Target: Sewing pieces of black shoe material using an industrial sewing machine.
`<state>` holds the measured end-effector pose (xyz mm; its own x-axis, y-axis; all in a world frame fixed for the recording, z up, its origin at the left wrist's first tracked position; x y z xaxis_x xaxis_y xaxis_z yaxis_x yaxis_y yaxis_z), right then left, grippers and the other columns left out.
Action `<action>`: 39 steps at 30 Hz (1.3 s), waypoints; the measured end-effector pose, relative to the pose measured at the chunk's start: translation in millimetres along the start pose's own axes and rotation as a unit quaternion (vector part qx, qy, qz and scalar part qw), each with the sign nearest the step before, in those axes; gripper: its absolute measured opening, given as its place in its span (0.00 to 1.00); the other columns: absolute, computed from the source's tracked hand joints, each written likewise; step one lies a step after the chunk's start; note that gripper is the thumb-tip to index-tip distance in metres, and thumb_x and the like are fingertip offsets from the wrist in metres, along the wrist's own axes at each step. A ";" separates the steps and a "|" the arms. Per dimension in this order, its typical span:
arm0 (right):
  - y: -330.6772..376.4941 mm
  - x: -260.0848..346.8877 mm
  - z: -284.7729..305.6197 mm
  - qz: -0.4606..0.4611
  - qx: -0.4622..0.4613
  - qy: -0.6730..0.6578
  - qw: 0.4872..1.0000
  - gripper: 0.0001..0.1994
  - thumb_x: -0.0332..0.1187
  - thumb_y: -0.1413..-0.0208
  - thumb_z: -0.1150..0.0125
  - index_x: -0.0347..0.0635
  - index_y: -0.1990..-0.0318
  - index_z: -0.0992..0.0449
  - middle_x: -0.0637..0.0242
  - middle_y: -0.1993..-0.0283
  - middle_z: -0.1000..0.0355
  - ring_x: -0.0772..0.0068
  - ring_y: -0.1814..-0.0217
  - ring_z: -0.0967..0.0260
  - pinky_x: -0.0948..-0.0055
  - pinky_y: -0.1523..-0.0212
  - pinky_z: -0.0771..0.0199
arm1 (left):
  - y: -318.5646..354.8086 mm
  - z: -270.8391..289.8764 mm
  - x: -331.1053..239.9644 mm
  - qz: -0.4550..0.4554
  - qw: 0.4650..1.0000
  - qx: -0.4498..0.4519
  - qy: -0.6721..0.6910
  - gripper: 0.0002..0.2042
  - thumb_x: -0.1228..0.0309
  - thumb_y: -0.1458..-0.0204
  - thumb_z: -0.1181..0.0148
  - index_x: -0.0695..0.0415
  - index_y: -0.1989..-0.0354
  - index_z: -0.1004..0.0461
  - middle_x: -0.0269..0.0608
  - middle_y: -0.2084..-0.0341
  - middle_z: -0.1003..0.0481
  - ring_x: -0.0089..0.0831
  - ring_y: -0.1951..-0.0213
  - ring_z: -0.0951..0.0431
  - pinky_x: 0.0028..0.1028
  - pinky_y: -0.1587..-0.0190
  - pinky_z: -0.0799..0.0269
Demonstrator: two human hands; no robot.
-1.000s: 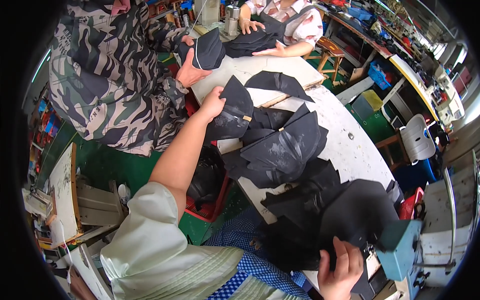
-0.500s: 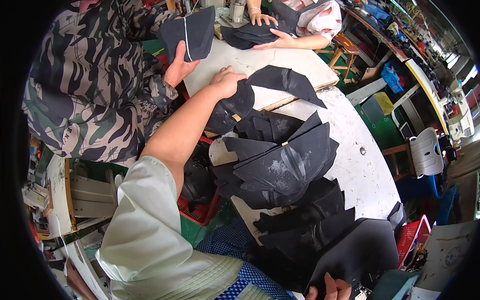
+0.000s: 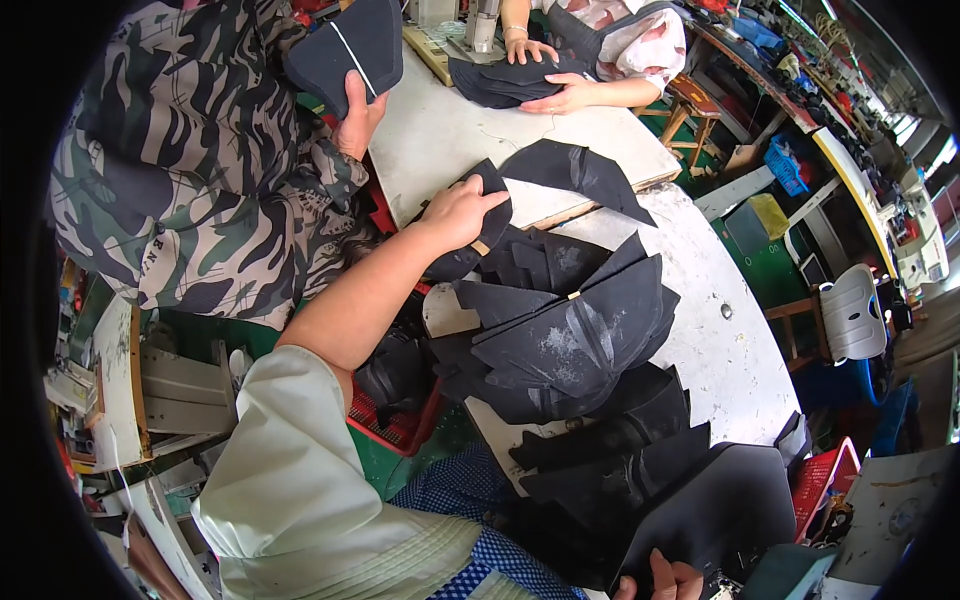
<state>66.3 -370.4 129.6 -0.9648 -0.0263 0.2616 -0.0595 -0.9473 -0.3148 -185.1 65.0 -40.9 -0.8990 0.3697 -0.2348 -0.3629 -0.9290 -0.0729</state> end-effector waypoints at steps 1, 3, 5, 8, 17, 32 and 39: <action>0.0 0.5 0.8 0.001 0.000 -0.001 1.000 0.16 0.27 0.44 0.36 0.37 0.47 0.24 0.53 0.57 0.28 0.50 0.58 0.28 0.59 0.58 0.26 | -1.1 -1.4 -0.4 0.001 1.000 0.000 -0.001 0.20 0.69 0.36 0.57 0.40 0.39 0.26 0.48 0.54 0.29 0.44 0.50 0.25 0.41 0.47 0.30; -0.1 1.0 1.7 0.001 0.008 -0.004 1.000 0.16 0.27 0.43 0.36 0.37 0.47 0.25 0.52 0.57 0.28 0.49 0.58 0.28 0.59 0.58 0.26 | -3.5 -4.8 2.5 0.014 0.999 -0.027 -0.044 0.26 0.77 0.43 0.55 0.37 0.38 0.27 0.48 0.55 0.29 0.46 0.52 0.23 0.40 0.49 0.27; -0.3 2.0 2.3 -0.001 0.006 -0.002 1.000 0.16 0.27 0.43 0.35 0.37 0.47 0.25 0.52 0.57 0.28 0.49 0.58 0.29 0.58 0.58 0.26 | -3.4 -6.4 1.1 0.026 0.999 -0.022 -0.037 0.26 0.77 0.42 0.55 0.37 0.37 0.28 0.49 0.54 0.29 0.46 0.50 0.23 0.40 0.48 0.27; -0.2 3.7 3.6 -0.004 0.004 -0.003 1.000 0.16 0.26 0.43 0.35 0.37 0.47 0.25 0.52 0.57 0.28 0.49 0.58 0.29 0.58 0.58 0.26 | -5.7 -7.8 -2.1 0.050 0.998 0.005 -0.031 0.27 0.76 0.43 0.55 0.37 0.35 0.30 0.50 0.50 0.30 0.47 0.47 0.24 0.40 0.45 0.28; 1.6 3.9 2.1 0.009 -0.016 0.002 1.000 0.16 0.26 0.44 0.34 0.38 0.48 0.24 0.53 0.57 0.28 0.50 0.57 0.29 0.58 0.56 0.26 | -11.2 13.5 36.2 0.260 0.966 -0.011 -0.015 0.36 0.47 0.52 0.31 0.51 0.37 0.33 0.43 0.42 0.31 0.48 0.38 0.34 0.40 0.40 0.31; 23.4 9.4 -4.5 0.010 -0.065 -0.003 0.998 0.17 0.24 0.50 0.35 0.35 0.51 0.25 0.52 0.61 0.33 0.48 0.60 0.33 0.56 0.61 0.31 | 7.2 24.6 74.4 0.131 0.855 -0.187 0.465 0.17 0.65 0.40 0.37 0.68 0.51 0.24 0.43 0.64 0.19 0.28 0.66 0.20 0.28 0.63 0.24; 28.7 -7.2 -2.0 0.013 -0.086 -0.045 0.995 0.25 0.27 0.53 0.29 0.36 0.45 0.27 0.52 0.56 0.30 0.49 0.59 0.28 0.60 0.60 0.25 | 125.3 179.0 -102.5 -0.204 0.933 -0.111 0.275 0.13 0.64 0.37 0.43 0.65 0.61 0.24 0.42 0.75 0.24 0.26 0.71 0.28 0.27 0.62 0.31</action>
Point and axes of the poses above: each hand's wrist, its own y-axis away from the middle knuckle, its own z-axis out of the back of the hand, x = y × z, the point moved 5 cm from there along -y, towards the middle knuckle
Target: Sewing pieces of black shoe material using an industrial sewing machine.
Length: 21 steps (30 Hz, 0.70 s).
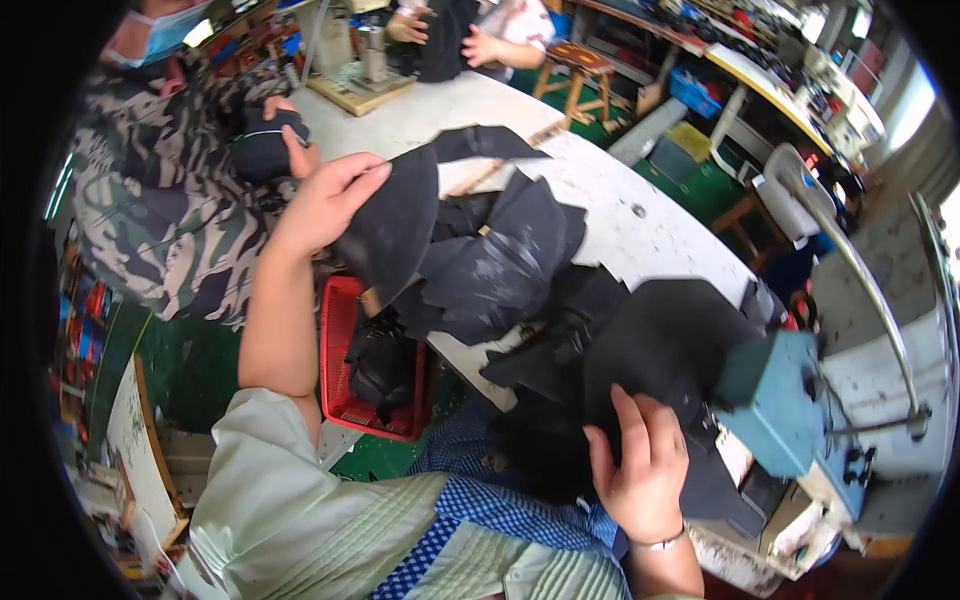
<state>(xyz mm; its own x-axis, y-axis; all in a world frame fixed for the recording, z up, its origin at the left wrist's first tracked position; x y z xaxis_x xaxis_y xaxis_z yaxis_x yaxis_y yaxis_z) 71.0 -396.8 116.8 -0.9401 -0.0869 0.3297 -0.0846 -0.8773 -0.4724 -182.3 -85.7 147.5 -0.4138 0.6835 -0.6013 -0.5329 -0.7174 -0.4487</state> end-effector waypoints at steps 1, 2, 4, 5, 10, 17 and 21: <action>0.6 -0.1 0.2 0.007 -0.012 -0.005 1.000 0.26 0.28 0.53 0.28 0.36 0.45 0.27 0.53 0.55 0.29 0.51 0.60 0.27 0.61 0.61 0.24 | 10.6 2.4 -37.0 -0.036 0.997 -0.019 -0.067 0.13 0.63 0.39 0.41 0.62 0.60 0.23 0.46 0.75 0.23 0.34 0.73 0.24 0.27 0.62 0.31; 0.2 0.8 1.2 0.023 -0.028 0.003 0.999 0.26 0.28 0.54 0.28 0.36 0.45 0.26 0.55 0.55 0.29 0.52 0.60 0.27 0.62 0.61 0.24 | 16.9 -0.1 -57.3 -0.068 0.985 -0.058 -0.146 0.12 0.63 0.41 0.39 0.60 0.59 0.22 0.49 0.76 0.22 0.42 0.71 0.21 0.28 0.62 0.30; -0.7 7.9 6.3 0.096 -0.085 0.028 0.991 0.26 0.25 0.56 0.28 0.33 0.45 0.26 0.56 0.55 0.29 0.58 0.62 0.27 0.65 0.64 0.23 | 24.4 -9.8 -104.3 -0.121 0.972 -0.049 -0.196 0.11 0.64 0.42 0.37 0.59 0.59 0.21 0.52 0.77 0.22 0.49 0.72 0.20 0.34 0.68 0.28; 3.0 8.8 7.5 0.131 -0.118 0.033 0.984 0.26 0.24 0.57 0.28 0.33 0.46 0.25 0.55 0.55 0.28 0.61 0.64 0.27 0.66 0.67 0.23 | 30.5 -17.1 -130.5 -0.117 0.982 -0.018 -0.150 0.11 0.64 0.43 0.37 0.58 0.59 0.21 0.52 0.78 0.23 0.50 0.73 0.20 0.37 0.70 0.28; 38.3 6.2 23.2 0.224 -0.164 0.073 0.958 0.20 0.26 0.59 0.32 0.38 0.53 0.20 0.54 0.52 0.25 0.67 0.63 0.26 0.75 0.64 0.24 | 58.0 -121.1 -197.7 -0.171 0.925 0.330 0.075 0.10 0.74 0.47 0.35 0.60 0.57 0.24 0.49 0.69 0.21 0.46 0.70 0.19 0.33 0.67 0.26; 52.7 -37.5 44.4 0.054 -0.043 0.106 0.992 0.22 0.28 0.60 0.43 0.30 0.54 0.21 0.56 0.53 0.25 0.57 0.53 0.27 0.63 0.53 0.22 | 57.3 -192.0 -219.9 -0.283 0.915 0.275 0.088 0.19 0.69 0.50 0.32 0.50 0.47 0.22 0.40 0.69 0.31 0.39 0.72 0.26 0.33 0.68 0.27; 52.4 -53.2 53.7 0.003 -0.024 0.135 0.991 0.21 0.28 0.59 0.42 0.35 0.54 0.20 0.60 0.51 0.24 0.59 0.52 0.27 0.63 0.51 0.22 | 58.8 -213.6 -227.7 -0.279 0.918 0.277 0.040 0.20 0.66 0.51 0.31 0.51 0.48 0.22 0.39 0.62 0.30 0.38 0.68 0.25 0.35 0.65 0.25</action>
Point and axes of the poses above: each hand's wrist, its own y-axis away from the middle knuckle, its own z-axis out of the back of the hand, x = y × z, the point moved 5 cm from there along -y, towards the middle knuckle
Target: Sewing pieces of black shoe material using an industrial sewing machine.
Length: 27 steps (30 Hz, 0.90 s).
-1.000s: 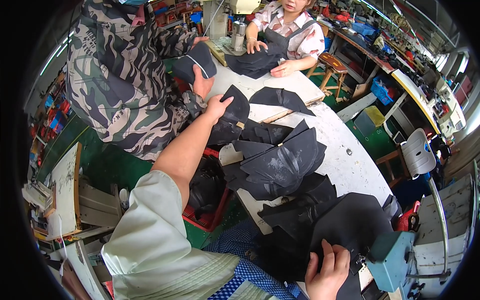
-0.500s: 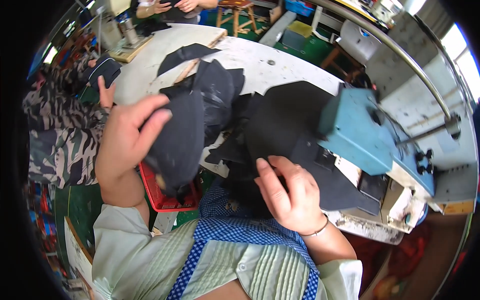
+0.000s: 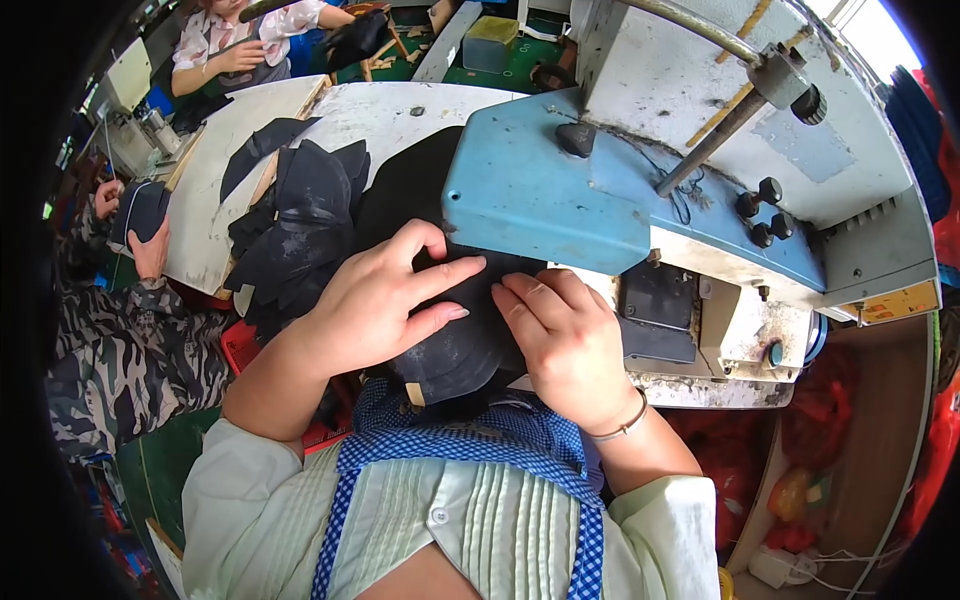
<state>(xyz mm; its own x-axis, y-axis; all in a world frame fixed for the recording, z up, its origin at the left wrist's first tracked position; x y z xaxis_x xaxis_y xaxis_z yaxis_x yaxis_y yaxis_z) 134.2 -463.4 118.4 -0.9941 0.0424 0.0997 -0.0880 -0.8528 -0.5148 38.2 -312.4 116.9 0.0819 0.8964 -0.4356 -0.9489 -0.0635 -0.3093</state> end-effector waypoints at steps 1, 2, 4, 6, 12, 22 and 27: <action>0.2 -2.4 0.6 0.001 -0.014 -0.017 1.000 0.20 0.24 0.62 0.40 0.34 0.56 0.20 0.59 0.52 0.23 0.58 0.54 0.26 0.63 0.53 0.22 | -2.1 -2.5 -1.7 -0.025 0.999 -0.022 -0.017 0.20 0.67 0.51 0.31 0.52 0.48 0.22 0.39 0.60 0.29 0.38 0.66 0.24 0.34 0.63 0.24; 0.2 -4.3 1.1 0.003 -0.029 -0.034 0.999 0.20 0.20 0.64 0.39 0.33 0.57 0.19 0.58 0.52 0.22 0.57 0.56 0.25 0.63 0.54 0.21 | -4.0 -3.8 -3.7 -0.050 0.997 -0.045 -0.035 0.21 0.67 0.52 0.31 0.53 0.47 0.22 0.40 0.57 0.28 0.38 0.64 0.24 0.34 0.60 0.23; 0.1 -5.0 1.0 -0.003 -0.029 -0.048 0.998 0.19 0.18 0.64 0.38 0.32 0.58 0.20 0.56 0.51 0.22 0.55 0.54 0.25 0.62 0.52 0.21 | -7.5 -1.6 -5.5 -0.066 0.996 -0.040 -0.049 0.20 0.68 0.51 0.32 0.55 0.47 0.22 0.40 0.51 0.26 0.38 0.59 0.23 0.34 0.56 0.23; 0.7 -5.9 1.1 -0.008 -0.027 -0.066 0.997 0.19 0.17 0.63 0.39 0.32 0.58 0.20 0.54 0.51 0.22 0.52 0.51 0.25 0.61 0.50 0.22 | -9.9 -6.3 -3.5 -0.073 0.997 0.031 -0.022 0.19 0.69 0.50 0.33 0.55 0.48 0.22 0.38 0.49 0.25 0.37 0.56 0.23 0.34 0.54 0.24; 0.0 -13.8 -4.5 -0.016 -0.003 -0.100 0.995 0.17 0.23 0.57 0.41 0.30 0.56 0.21 0.50 0.50 0.23 0.53 0.47 0.25 0.61 0.45 0.23 | -21.4 -0.3 0.5 -0.051 0.996 0.046 0.059 0.17 0.74 0.50 0.35 0.57 0.49 0.21 0.42 0.54 0.22 0.41 0.61 0.21 0.35 0.57 0.23; 1.7 -13.5 -7.0 -0.033 -0.026 -0.080 0.996 0.16 0.21 0.57 0.39 0.30 0.58 0.20 0.51 0.52 0.22 0.53 0.49 0.24 0.61 0.46 0.24 | -23.8 -1.0 -3.8 -0.079 0.997 0.003 -0.019 0.13 0.72 0.50 0.35 0.58 0.55 0.20 0.38 0.61 0.23 0.39 0.64 0.23 0.35 0.60 0.24; 0.6 -16.4 -7.8 -0.030 -0.027 -0.075 0.996 0.15 0.21 0.57 0.39 0.30 0.58 0.20 0.51 0.52 0.22 0.52 0.48 0.24 0.60 0.46 0.24 | -23.7 -7.6 1.9 -0.098 0.994 -0.009 -0.038 0.15 0.71 0.52 0.34 0.56 0.54 0.20 0.32 0.59 0.23 0.36 0.62 0.26 0.32 0.57 0.26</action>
Point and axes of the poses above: each hand's wrist, its own y-axis away from the middle knuckle, its own z-axis out of the back of the hand, x = y × z, the point moved 5 cm from there along -y, towards the middle knuckle
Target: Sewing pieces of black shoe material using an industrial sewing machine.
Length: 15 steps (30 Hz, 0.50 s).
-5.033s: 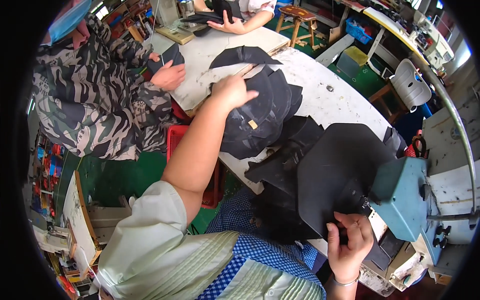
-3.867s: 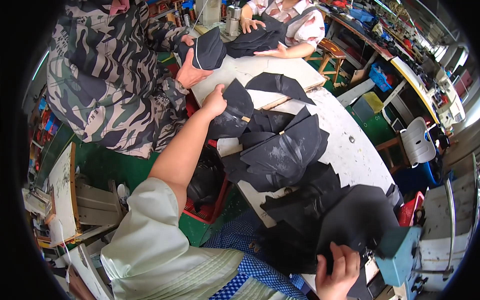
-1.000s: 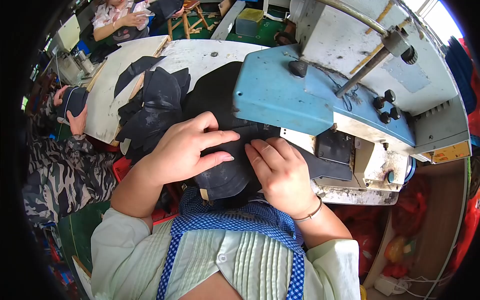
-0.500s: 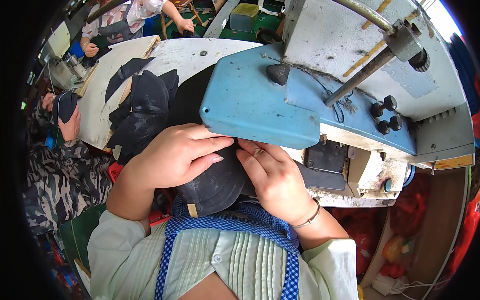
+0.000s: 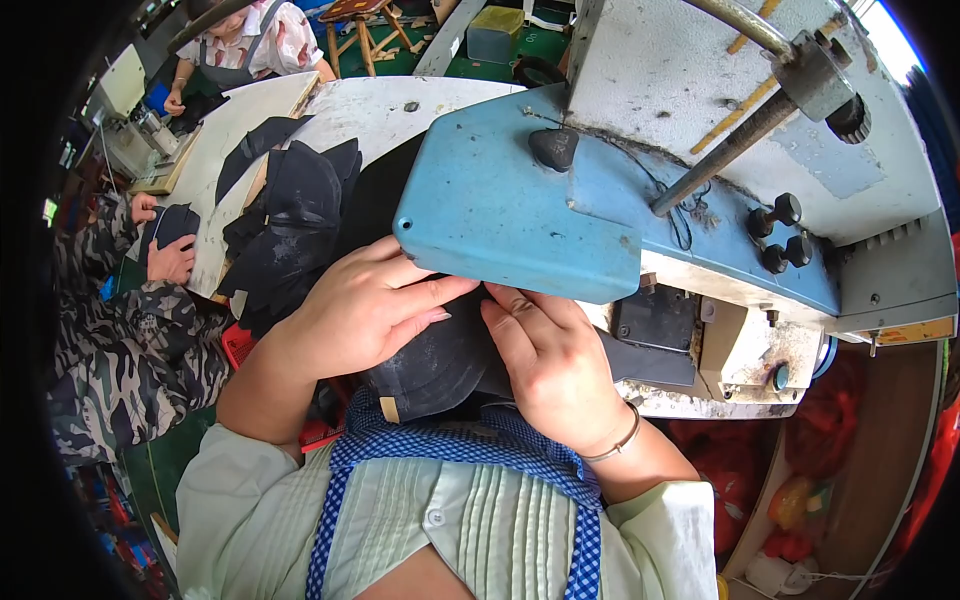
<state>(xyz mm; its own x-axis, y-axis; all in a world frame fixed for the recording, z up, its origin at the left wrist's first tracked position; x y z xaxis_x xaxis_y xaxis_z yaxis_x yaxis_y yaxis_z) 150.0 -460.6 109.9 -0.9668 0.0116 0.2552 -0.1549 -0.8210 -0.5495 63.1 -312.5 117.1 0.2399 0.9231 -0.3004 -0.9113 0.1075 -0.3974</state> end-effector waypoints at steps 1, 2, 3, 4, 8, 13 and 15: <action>0.2 0.2 -0.8 0.002 0.000 -0.002 1.000 0.15 0.21 0.57 0.39 0.30 0.58 0.20 0.51 0.52 0.22 0.52 0.48 0.24 0.60 0.46 0.24 | 1.2 -0.2 -0.2 -0.004 1.000 0.003 -0.009 0.15 0.71 0.52 0.34 0.55 0.53 0.20 0.31 0.59 0.23 0.35 0.61 0.27 0.31 0.57 0.26; -0.1 0.0 -1.6 0.001 -0.002 -0.008 1.000 0.15 0.21 0.57 0.39 0.30 0.58 0.20 0.51 0.52 0.22 0.52 0.48 0.25 0.60 0.46 0.24 | 1.9 1.2 -0.4 -0.001 1.000 0.003 -0.011 0.15 0.71 0.52 0.34 0.55 0.53 0.20 0.31 0.59 0.23 0.35 0.61 0.27 0.31 0.57 0.26; -1.2 -0.1 -2.6 0.002 -0.004 -0.015 1.000 0.15 0.21 0.57 0.39 0.30 0.58 0.20 0.51 0.51 0.22 0.52 0.48 0.25 0.60 0.46 0.24 | 2.3 1.0 0.9 0.022 0.999 0.027 -0.002 0.17 0.71 0.53 0.33 0.55 0.51 0.20 0.34 0.54 0.23 0.39 0.54 0.27 0.34 0.50 0.27; -2.7 3.9 -1.6 -0.002 0.010 -0.016 1.000 0.15 0.21 0.57 0.39 0.30 0.57 0.20 0.51 0.51 0.22 0.52 0.47 0.25 0.59 0.46 0.24 | 7.2 4.5 1.2 0.051 0.997 0.050 0.001 0.20 0.72 0.53 0.33 0.54 0.49 0.20 0.38 0.49 0.24 0.43 0.47 0.28 0.37 0.44 0.28; -4.7 8.3 -5.4 -0.025 0.017 0.000 1.000 0.12 0.14 0.54 0.41 0.34 0.61 0.22 0.53 0.50 0.22 0.50 0.48 0.25 0.57 0.46 0.26 | 21.2 -3.6 24.3 -0.005 0.993 -0.043 0.111 0.18 0.67 0.52 0.31 0.55 0.51 0.21 0.36 0.52 0.23 0.41 0.47 0.27 0.38 0.44 0.32; 0.3 13.1 -3.7 -0.031 0.007 0.030 0.999 0.10 0.14 0.52 0.45 0.34 0.63 0.24 0.55 0.51 0.21 0.49 0.46 0.26 0.56 0.44 0.28 | 76.9 55.1 152.4 0.375 0.849 -0.209 0.309 0.38 0.66 0.37 0.43 0.68 0.27 0.58 0.39 0.73 0.21 0.18 0.75 0.29 0.19 0.70 0.31; 0.2 18.1 -6.8 -0.008 0.003 0.016 1.000 0.11 0.14 0.52 0.46 0.33 0.62 0.24 0.54 0.51 0.22 0.49 0.47 0.26 0.55 0.44 0.28 | 137.6 95.6 237.3 0.537 0.772 -0.254 0.227 0.42 0.65 0.39 0.42 0.75 0.29 0.63 0.43 0.78 0.21 0.23 0.79 0.27 0.23 0.74 0.30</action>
<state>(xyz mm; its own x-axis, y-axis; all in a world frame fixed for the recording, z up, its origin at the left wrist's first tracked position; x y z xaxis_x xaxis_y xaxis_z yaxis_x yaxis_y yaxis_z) 131.2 -456.7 108.9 -0.9703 0.0421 0.2384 -0.1687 -0.8237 -0.5413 -37.3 -43.3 74.0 -0.3650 0.1427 -0.9200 -0.4453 -0.8946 0.0379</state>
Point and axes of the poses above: each hand's wrist, its own y-axis away from the middle knuckle, its own z-axis out of the back of the hand, x = y × z, the point moved 5 cm from there along -y, towards the middle knuckle
